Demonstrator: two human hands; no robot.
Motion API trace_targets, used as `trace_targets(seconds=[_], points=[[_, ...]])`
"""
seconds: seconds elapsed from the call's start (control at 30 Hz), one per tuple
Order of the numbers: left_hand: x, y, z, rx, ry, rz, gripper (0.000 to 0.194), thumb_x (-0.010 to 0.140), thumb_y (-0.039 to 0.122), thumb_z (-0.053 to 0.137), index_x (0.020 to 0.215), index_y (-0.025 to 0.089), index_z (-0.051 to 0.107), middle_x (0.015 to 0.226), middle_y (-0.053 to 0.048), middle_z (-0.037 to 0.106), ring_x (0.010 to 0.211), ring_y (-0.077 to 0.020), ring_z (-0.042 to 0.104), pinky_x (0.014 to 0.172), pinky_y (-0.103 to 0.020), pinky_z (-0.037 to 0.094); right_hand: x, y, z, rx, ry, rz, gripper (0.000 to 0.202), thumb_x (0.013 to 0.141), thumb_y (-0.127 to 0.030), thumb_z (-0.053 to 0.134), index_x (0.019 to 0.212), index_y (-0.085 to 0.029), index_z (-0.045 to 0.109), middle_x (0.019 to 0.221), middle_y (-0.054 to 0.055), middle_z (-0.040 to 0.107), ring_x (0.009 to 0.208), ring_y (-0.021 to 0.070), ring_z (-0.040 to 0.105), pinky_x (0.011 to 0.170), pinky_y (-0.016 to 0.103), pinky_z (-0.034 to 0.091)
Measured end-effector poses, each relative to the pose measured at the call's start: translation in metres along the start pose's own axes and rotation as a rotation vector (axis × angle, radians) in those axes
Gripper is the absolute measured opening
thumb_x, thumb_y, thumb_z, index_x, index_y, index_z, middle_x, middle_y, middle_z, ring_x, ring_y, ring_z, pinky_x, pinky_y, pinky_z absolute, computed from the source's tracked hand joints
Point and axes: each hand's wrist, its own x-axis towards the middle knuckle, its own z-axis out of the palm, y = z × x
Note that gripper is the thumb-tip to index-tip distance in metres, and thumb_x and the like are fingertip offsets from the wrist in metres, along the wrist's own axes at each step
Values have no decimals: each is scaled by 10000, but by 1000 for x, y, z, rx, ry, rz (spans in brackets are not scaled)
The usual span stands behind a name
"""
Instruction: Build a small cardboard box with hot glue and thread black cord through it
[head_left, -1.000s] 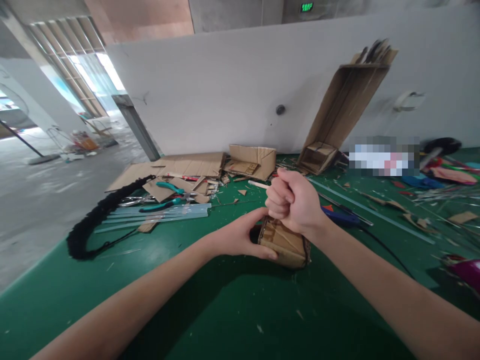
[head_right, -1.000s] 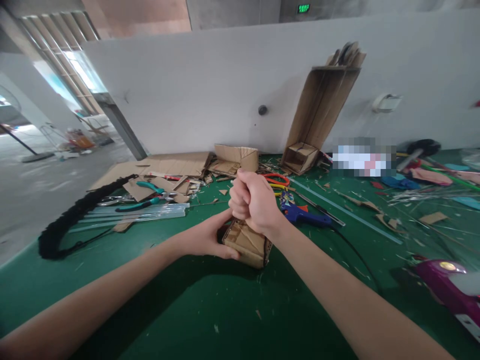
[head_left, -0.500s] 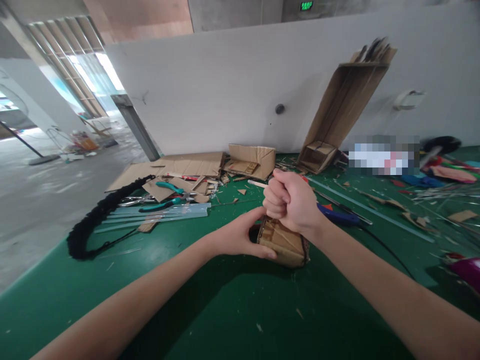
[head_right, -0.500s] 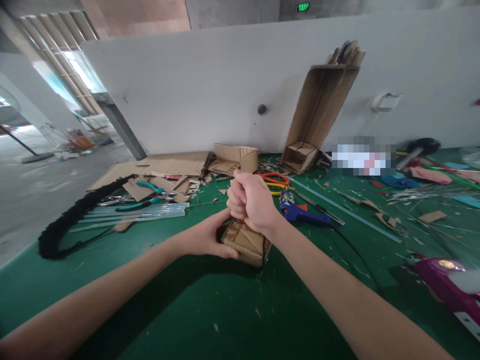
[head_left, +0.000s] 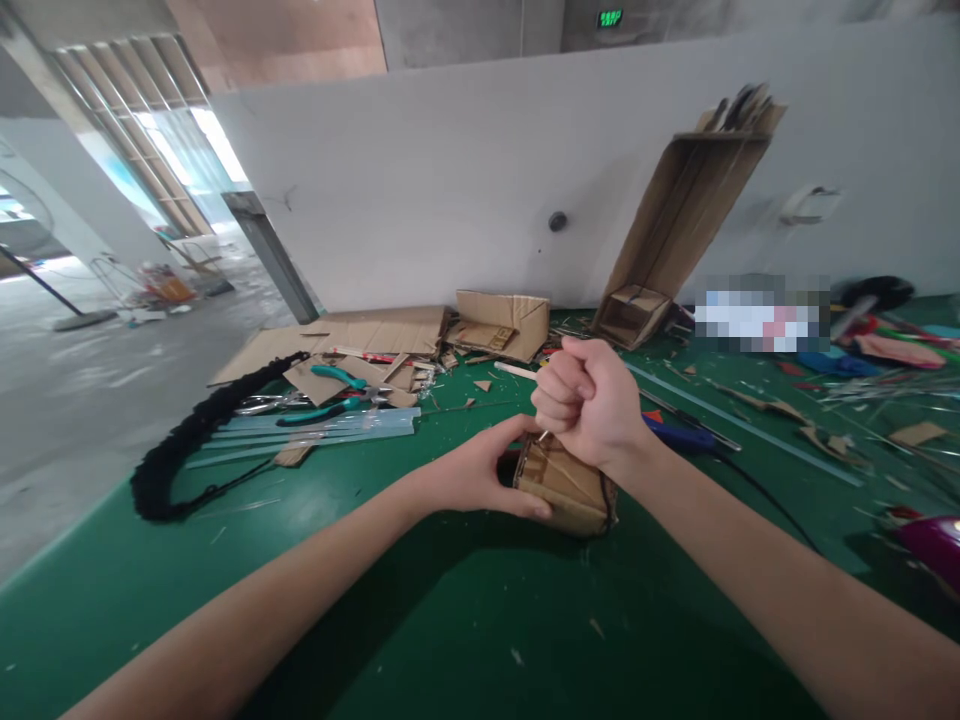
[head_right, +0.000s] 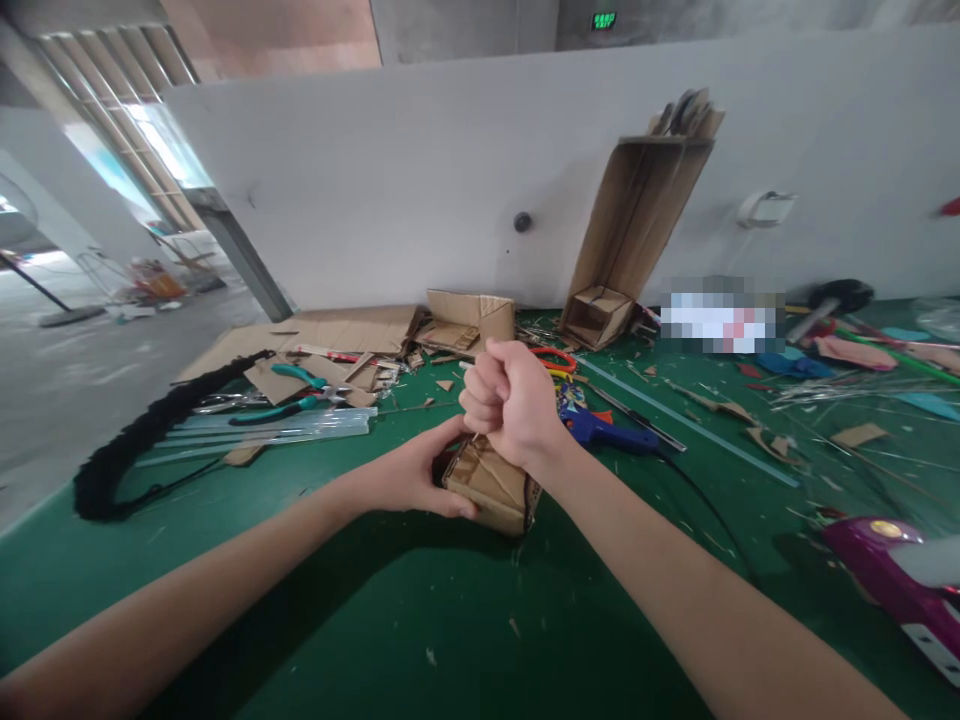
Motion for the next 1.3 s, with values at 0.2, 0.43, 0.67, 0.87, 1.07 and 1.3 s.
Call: trace_targets(seconds=[0.2, 0.43, 0.67, 0.87, 1.07, 1.3], points=[[0, -1, 0, -49, -15, -8, 735, 685, 319, 765, 1306, 183, 396, 1322, -127, 495, 1234, -290, 478, 1001, -407, 429, 0, 0, 2, -11, 16, 30, 477, 823, -287, 391, 379, -190, 246, 397, -79, 144, 350, 53, 102, 330, 184, 88], [0, 1, 0, -20, -4, 19, 738, 680, 319, 770, 1307, 197, 400, 1363, -119, 461, 1263, -295, 442, 1044, -440, 385, 0, 2, 7, -67, 63, 21, 471, 808, -274, 413, 371, -187, 261, 386, -80, 155, 342, 47, 115, 341, 184, 79], [0, 0, 0, -22, -1, -19, 708, 673, 330, 773, 1271, 184, 421, 1266, -121, 531, 1193, -296, 501, 975, -433, 445, 2, 2, 6, -42, 97, 28, 479, 824, -273, 386, 370, -192, 259, 381, -78, 150, 344, 53, 100, 340, 191, 67], [-1, -1, 0, -50, -6, -38, 733, 684, 352, 765, 1296, 184, 399, 1293, -122, 520, 1209, -290, 497, 990, -415, 439, 1, 2, 4, -28, 93, -25, 475, 823, -274, 390, 381, -191, 238, 390, -76, 150, 351, 53, 109, 345, 195, 87], [0, -5, 0, 2, 9, 4, 814, 665, 355, 778, 1341, 173, 362, 1356, -143, 477, 1241, -316, 466, 1003, -440, 426, 1, 9, 6, -168, -7, -39, 464, 815, -258, 414, 376, -194, 280, 386, -73, 182, 351, 50, 150, 350, 200, 118], [-1, -7, 0, 45, 29, -33, 708, 670, 389, 767, 1265, 175, 447, 1312, -135, 530, 1206, -317, 504, 978, -445, 445, 0, 16, 8, -473, -124, -24, 476, 877, -238, 364, 404, -206, 310, 367, -67, 234, 352, 56, 191, 356, 216, 150]])
